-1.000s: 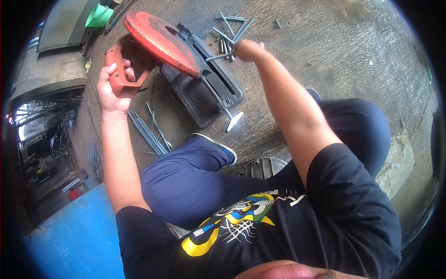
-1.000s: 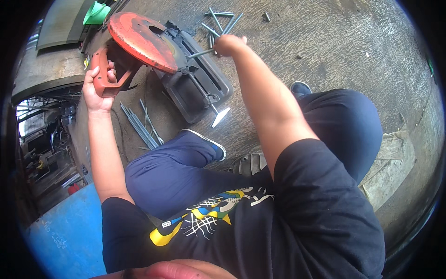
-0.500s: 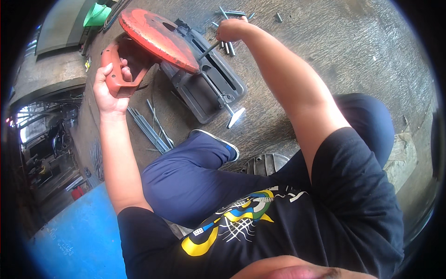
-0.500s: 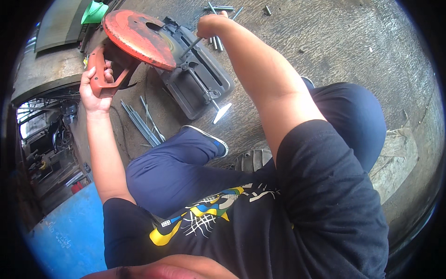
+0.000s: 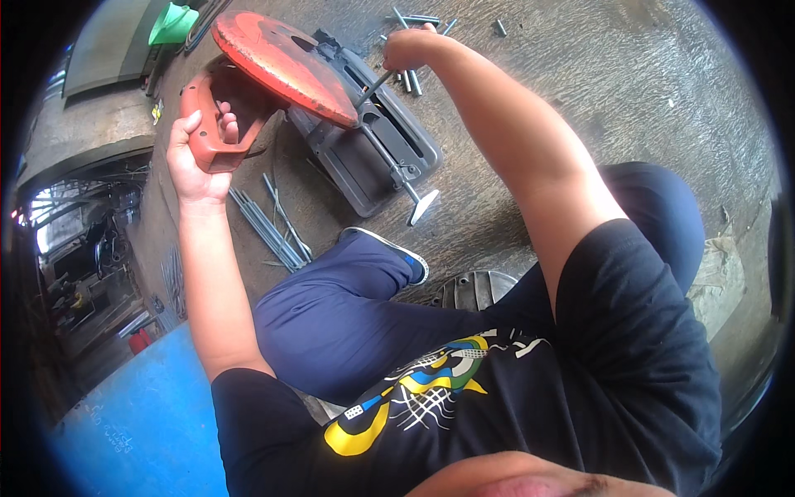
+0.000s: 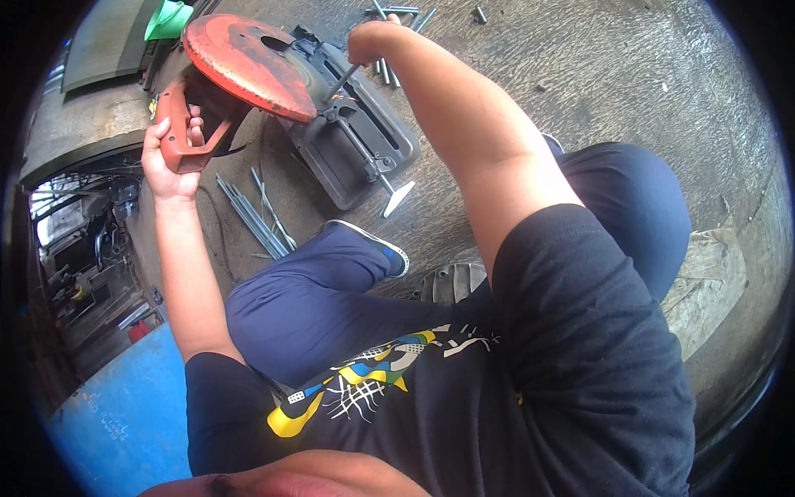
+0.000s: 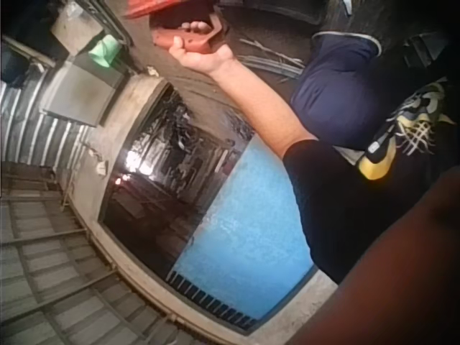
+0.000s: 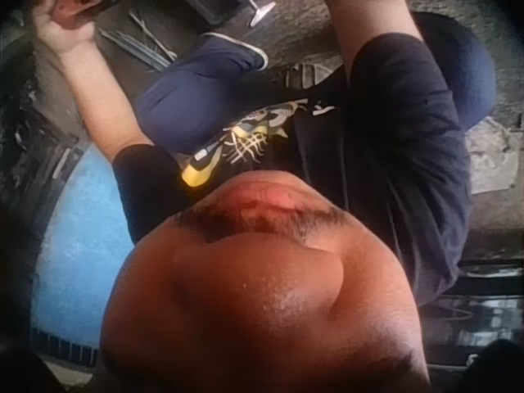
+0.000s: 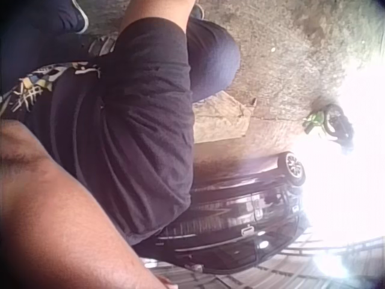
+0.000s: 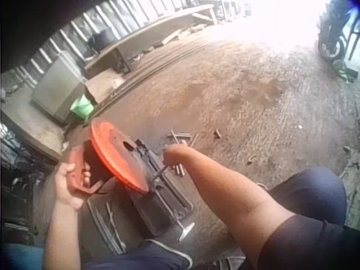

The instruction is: The person uses a chop saw to cut metal rods into smaller pieces.

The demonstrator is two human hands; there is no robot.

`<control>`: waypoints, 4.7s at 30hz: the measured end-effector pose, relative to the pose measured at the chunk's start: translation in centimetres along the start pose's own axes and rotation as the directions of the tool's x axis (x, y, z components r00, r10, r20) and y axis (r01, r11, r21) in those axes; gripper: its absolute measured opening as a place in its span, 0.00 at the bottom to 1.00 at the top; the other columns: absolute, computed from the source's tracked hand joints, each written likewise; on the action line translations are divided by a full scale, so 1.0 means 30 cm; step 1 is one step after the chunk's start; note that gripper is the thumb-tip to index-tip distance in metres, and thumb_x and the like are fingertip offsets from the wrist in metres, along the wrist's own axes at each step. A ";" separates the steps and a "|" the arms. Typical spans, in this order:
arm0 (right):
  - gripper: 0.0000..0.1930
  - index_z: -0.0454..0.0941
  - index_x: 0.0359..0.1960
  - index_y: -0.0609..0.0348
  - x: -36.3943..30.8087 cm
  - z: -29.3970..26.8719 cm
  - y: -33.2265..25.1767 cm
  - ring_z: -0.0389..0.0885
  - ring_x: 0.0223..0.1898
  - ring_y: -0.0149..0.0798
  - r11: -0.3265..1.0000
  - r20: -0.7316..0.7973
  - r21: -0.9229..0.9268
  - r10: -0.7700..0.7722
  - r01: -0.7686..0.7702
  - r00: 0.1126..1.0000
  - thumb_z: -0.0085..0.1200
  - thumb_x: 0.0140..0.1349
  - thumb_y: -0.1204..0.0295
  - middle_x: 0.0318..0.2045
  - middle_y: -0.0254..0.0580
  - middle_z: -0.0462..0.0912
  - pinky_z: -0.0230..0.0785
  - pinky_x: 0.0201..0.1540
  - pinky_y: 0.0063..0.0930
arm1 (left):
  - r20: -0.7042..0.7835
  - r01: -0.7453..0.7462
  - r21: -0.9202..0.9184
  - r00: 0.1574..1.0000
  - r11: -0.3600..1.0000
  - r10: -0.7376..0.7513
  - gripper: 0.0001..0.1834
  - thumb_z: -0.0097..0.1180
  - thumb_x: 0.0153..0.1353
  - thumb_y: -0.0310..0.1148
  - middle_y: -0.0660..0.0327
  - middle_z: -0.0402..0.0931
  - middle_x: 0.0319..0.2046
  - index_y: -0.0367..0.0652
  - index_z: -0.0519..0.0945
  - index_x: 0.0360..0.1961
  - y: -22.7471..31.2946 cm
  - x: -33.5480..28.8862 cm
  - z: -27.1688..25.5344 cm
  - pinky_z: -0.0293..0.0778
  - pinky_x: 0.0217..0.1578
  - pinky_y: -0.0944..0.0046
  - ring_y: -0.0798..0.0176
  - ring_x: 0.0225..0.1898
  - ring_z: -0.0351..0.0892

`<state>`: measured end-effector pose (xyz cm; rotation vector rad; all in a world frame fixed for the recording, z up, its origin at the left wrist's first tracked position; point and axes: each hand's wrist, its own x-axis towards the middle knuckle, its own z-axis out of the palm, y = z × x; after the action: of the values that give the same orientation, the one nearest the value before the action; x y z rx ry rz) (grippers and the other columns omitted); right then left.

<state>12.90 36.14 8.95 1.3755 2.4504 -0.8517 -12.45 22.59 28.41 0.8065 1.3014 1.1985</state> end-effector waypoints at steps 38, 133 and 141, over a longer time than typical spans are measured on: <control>0.18 0.84 0.31 0.45 0.025 0.060 0.030 0.77 0.46 0.38 0.999 -0.020 0.048 -0.017 0.018 1.000 0.43 0.65 0.54 0.37 0.29 0.82 0.58 0.43 0.54 | 0.076 0.058 -0.087 0.996 0.994 -0.052 0.23 0.50 0.57 0.35 0.52 0.72 0.40 0.31 0.67 0.51 0.003 0.009 -0.016 0.80 0.39 0.64 0.60 0.37 0.76; 0.15 0.70 0.34 0.47 -0.107 0.570 -0.015 0.64 0.24 0.28 -0.193 0.297 0.874 -0.515 -0.446 0.804 0.43 0.67 0.51 0.23 0.27 0.67 0.59 0.29 0.25 | 0.069 0.063 -0.105 0.996 0.992 -0.056 0.23 0.52 0.56 0.34 0.50 0.73 0.41 0.31 0.67 0.50 0.007 0.014 -0.036 0.80 0.41 0.62 0.57 0.37 0.77; 0.15 0.70 0.35 0.49 -0.067 0.592 0.029 0.65 0.22 0.29 -0.181 0.230 0.924 -0.440 -0.337 0.868 0.51 0.64 0.53 0.23 0.29 0.68 0.62 0.26 0.26 | 0.101 0.058 -0.092 0.994 0.994 -0.049 0.25 0.50 0.57 0.34 0.49 0.72 0.41 0.31 0.66 0.54 0.009 0.014 -0.028 0.80 0.41 0.62 0.57 0.37 0.77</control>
<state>12.97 24.86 -4.94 0.8151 0.8763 -3.1198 -13.38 22.91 28.41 0.7481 1.1700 1.1550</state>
